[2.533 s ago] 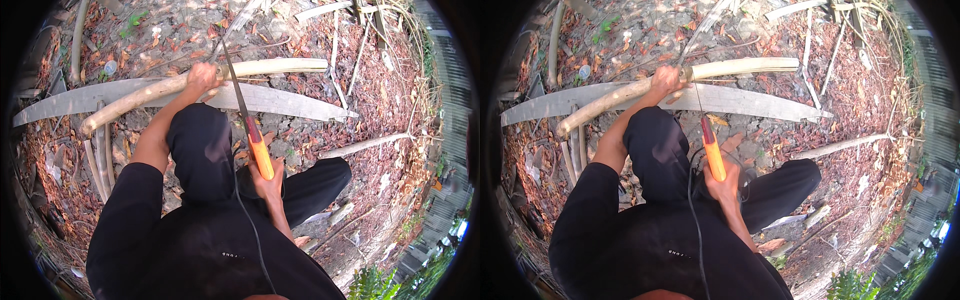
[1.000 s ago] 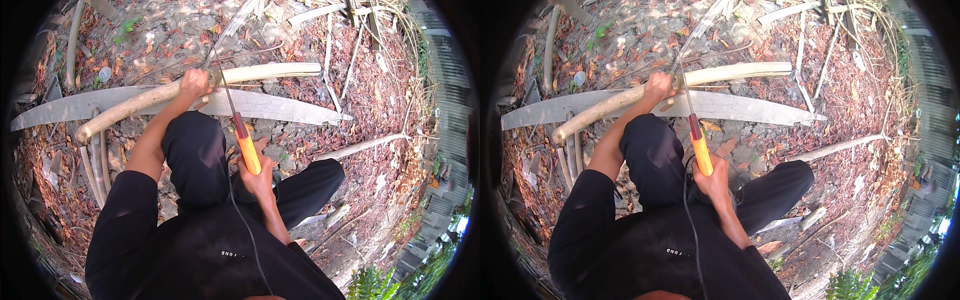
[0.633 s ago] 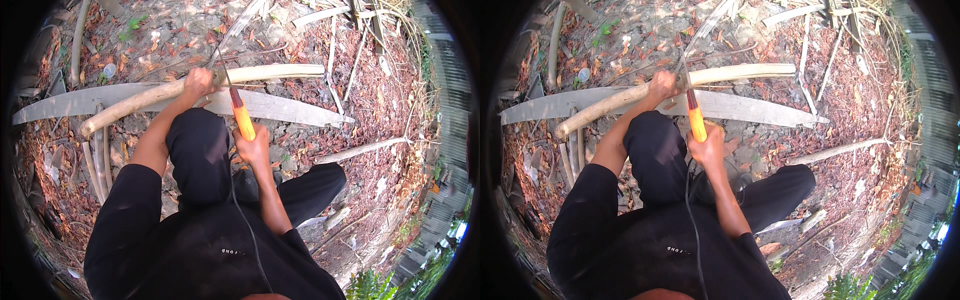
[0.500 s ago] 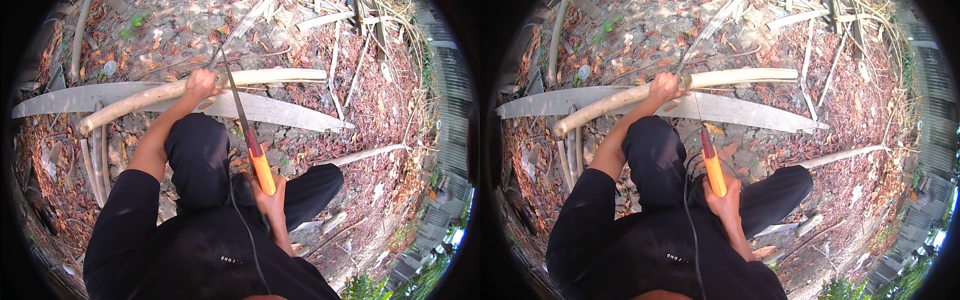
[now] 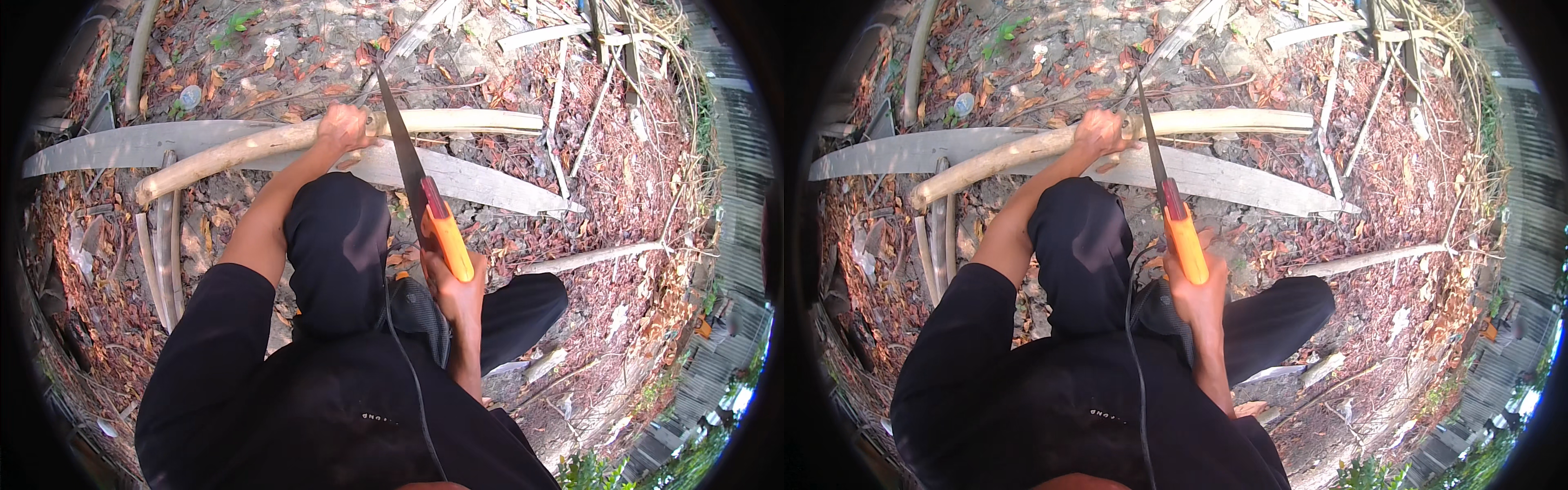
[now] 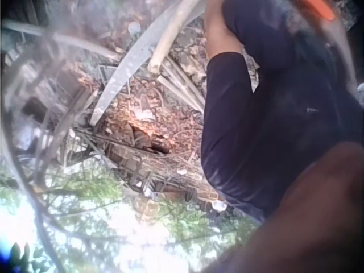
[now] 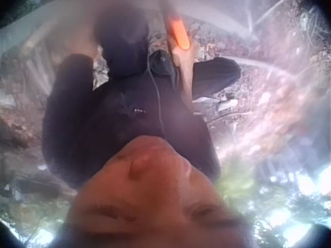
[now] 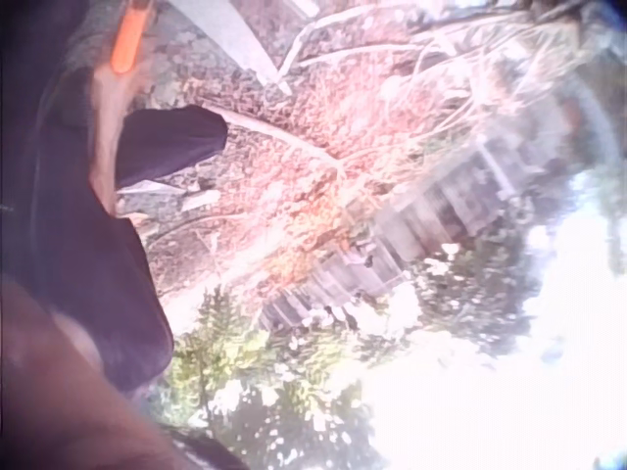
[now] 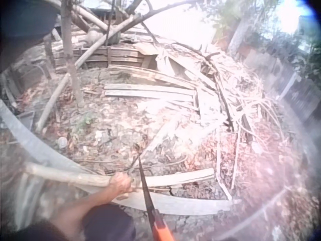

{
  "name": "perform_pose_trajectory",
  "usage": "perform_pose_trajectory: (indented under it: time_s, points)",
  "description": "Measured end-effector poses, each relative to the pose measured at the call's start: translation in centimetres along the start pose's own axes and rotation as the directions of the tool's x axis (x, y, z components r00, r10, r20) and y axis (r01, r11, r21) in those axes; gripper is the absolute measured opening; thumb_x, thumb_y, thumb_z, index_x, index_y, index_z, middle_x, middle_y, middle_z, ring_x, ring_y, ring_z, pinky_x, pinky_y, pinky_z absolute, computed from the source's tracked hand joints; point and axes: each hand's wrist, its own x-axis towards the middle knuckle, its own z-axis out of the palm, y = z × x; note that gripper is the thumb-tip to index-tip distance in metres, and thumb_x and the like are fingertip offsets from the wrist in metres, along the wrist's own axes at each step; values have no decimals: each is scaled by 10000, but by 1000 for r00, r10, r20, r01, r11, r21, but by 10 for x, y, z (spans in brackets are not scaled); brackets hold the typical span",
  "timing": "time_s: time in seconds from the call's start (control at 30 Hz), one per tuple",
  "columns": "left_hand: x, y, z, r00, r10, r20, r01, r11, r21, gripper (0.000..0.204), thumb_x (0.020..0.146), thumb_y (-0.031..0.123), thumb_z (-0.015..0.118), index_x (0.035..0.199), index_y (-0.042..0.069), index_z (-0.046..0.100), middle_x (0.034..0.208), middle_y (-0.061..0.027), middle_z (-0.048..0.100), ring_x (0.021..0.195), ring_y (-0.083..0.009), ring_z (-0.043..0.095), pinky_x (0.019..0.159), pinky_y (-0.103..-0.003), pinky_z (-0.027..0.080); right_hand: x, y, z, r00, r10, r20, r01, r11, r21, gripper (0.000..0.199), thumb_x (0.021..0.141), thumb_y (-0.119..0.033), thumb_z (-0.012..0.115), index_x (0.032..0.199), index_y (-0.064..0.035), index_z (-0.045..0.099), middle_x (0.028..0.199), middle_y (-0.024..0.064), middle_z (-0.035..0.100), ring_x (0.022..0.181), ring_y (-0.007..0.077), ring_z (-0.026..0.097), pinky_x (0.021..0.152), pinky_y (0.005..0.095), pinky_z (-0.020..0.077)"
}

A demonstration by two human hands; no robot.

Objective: The person sits on the ground and uses a hand saw to cut a long piece of light-colored wood resting on a larger plank. The person holds the wood with their left hand and saws with their right hand, periodically adjusting the wood's position.

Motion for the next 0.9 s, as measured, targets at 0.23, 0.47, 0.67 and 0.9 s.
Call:
perform_pose_trajectory:
  time_s: [0.23,0.47,0.67,0.9]
  points:
    - [-3,7,-8,1000,18,22,-16,998,-67,691,728,674,684,1022,49,669,827,-177,709,880,-332,701,808,-440,534,38,9,45,992,-126,6,122,952,-281,224,768,-148,659,716,63,606,539,138,540,514,178,561,531,363,428]
    - [5,1,2,998,-39,58,40,999,-17,763,686,736,676,1041,61,668,875,-154,718,873,-304,705,866,-436,499,-28,5,5,984,-178,-2,177,976,-128,133,773,-77,642,740,50,620,631,199,616,561,319,618,596,412,475]
    - [7,8,-14,998,31,46,-31,1000,1,827,675,788,643,1019,36,667,866,-190,711,860,-347,706,793,-426,552,33,10,34,987,-159,24,159,948,-276,177,770,-108,649,715,51,596,599,213,570,530,322,606,552,416,443]
    - [3,3,-4,999,-9,37,9,1000,-4,782,702,747,652,1019,32,647,807,-151,705,816,-320,707,776,-421,528,-41,15,2,992,-128,12,128,979,-161,134,781,-43,625,864,51,672,662,176,641,620,253,674,630,347,500]
